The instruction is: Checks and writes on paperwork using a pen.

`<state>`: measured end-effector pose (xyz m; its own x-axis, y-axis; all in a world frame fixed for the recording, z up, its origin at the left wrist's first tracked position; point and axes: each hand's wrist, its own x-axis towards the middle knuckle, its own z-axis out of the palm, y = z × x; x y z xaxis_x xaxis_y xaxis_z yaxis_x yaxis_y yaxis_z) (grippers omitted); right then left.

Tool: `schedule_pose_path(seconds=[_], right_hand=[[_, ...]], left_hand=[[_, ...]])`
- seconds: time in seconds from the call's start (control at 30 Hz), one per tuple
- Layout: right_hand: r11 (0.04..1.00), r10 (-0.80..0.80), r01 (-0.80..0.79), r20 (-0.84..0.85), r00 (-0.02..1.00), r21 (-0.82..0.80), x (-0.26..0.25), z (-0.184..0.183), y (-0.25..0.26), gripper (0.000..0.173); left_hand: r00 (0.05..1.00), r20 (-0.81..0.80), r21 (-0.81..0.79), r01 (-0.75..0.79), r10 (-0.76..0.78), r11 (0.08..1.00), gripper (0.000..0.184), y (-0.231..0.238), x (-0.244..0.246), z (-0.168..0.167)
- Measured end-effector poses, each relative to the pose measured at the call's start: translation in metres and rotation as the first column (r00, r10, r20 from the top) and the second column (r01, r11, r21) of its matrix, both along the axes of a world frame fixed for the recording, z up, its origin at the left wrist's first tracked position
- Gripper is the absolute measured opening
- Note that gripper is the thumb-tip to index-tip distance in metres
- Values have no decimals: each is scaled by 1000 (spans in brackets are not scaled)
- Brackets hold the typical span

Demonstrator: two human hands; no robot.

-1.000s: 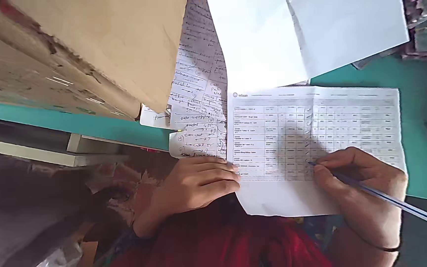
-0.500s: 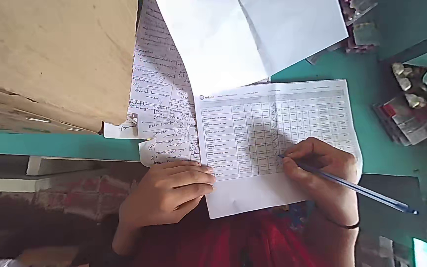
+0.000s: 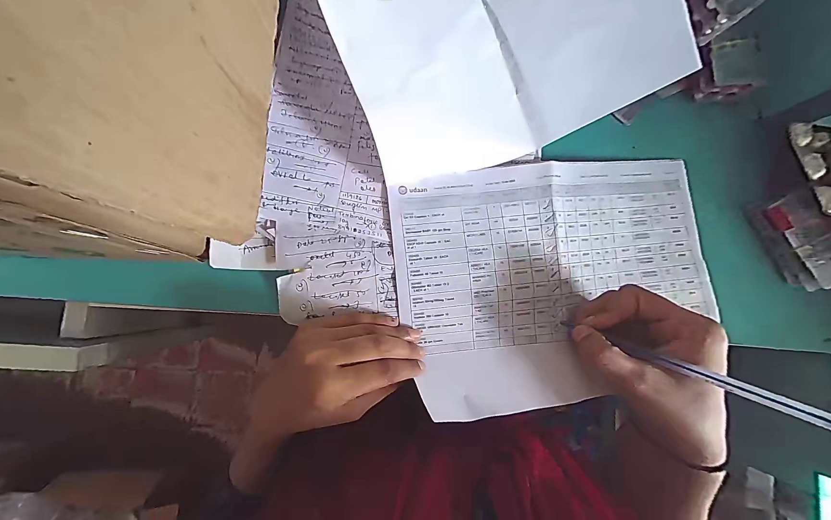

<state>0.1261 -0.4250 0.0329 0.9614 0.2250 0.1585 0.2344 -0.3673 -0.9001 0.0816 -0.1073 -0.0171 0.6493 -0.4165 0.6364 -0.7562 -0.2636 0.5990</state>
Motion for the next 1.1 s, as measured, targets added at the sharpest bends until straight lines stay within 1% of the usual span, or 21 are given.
schedule_pose_path(seconds=[0.2,0.43,0.6,0.83,0.97,1.03,1.1], right_hand=[[999,38,-37,-38,999,20,0,2,-4,11],[995,88,-86,-50,995,41,1,1,-9,13],[995,98,-97,-32,995,16,1,-1,-8,13],[992,124,-124,-3,992,36,2,-3,-9,13],[994,105,-104,-19,994,41,3,-3,-9,13],[993,101,-101,10,995,67,2,-4,-9,14],[992,106,-111,90,990,55,-2,-3,-10,14]], left_hand=[[999,-29,-93,34,-37,995,11,0,4,-2],[998,-34,-111,54,-58,992,12,1,5,-2],[996,-37,-101,75,-80,992,13,2,6,0],[993,-47,-107,101,-107,989,14,3,7,3],[989,-64,-76,125,-130,989,14,5,7,3],[989,-64,-63,127,-131,990,14,5,6,4],[994,-39,-21,99,-100,995,16,3,6,6]])
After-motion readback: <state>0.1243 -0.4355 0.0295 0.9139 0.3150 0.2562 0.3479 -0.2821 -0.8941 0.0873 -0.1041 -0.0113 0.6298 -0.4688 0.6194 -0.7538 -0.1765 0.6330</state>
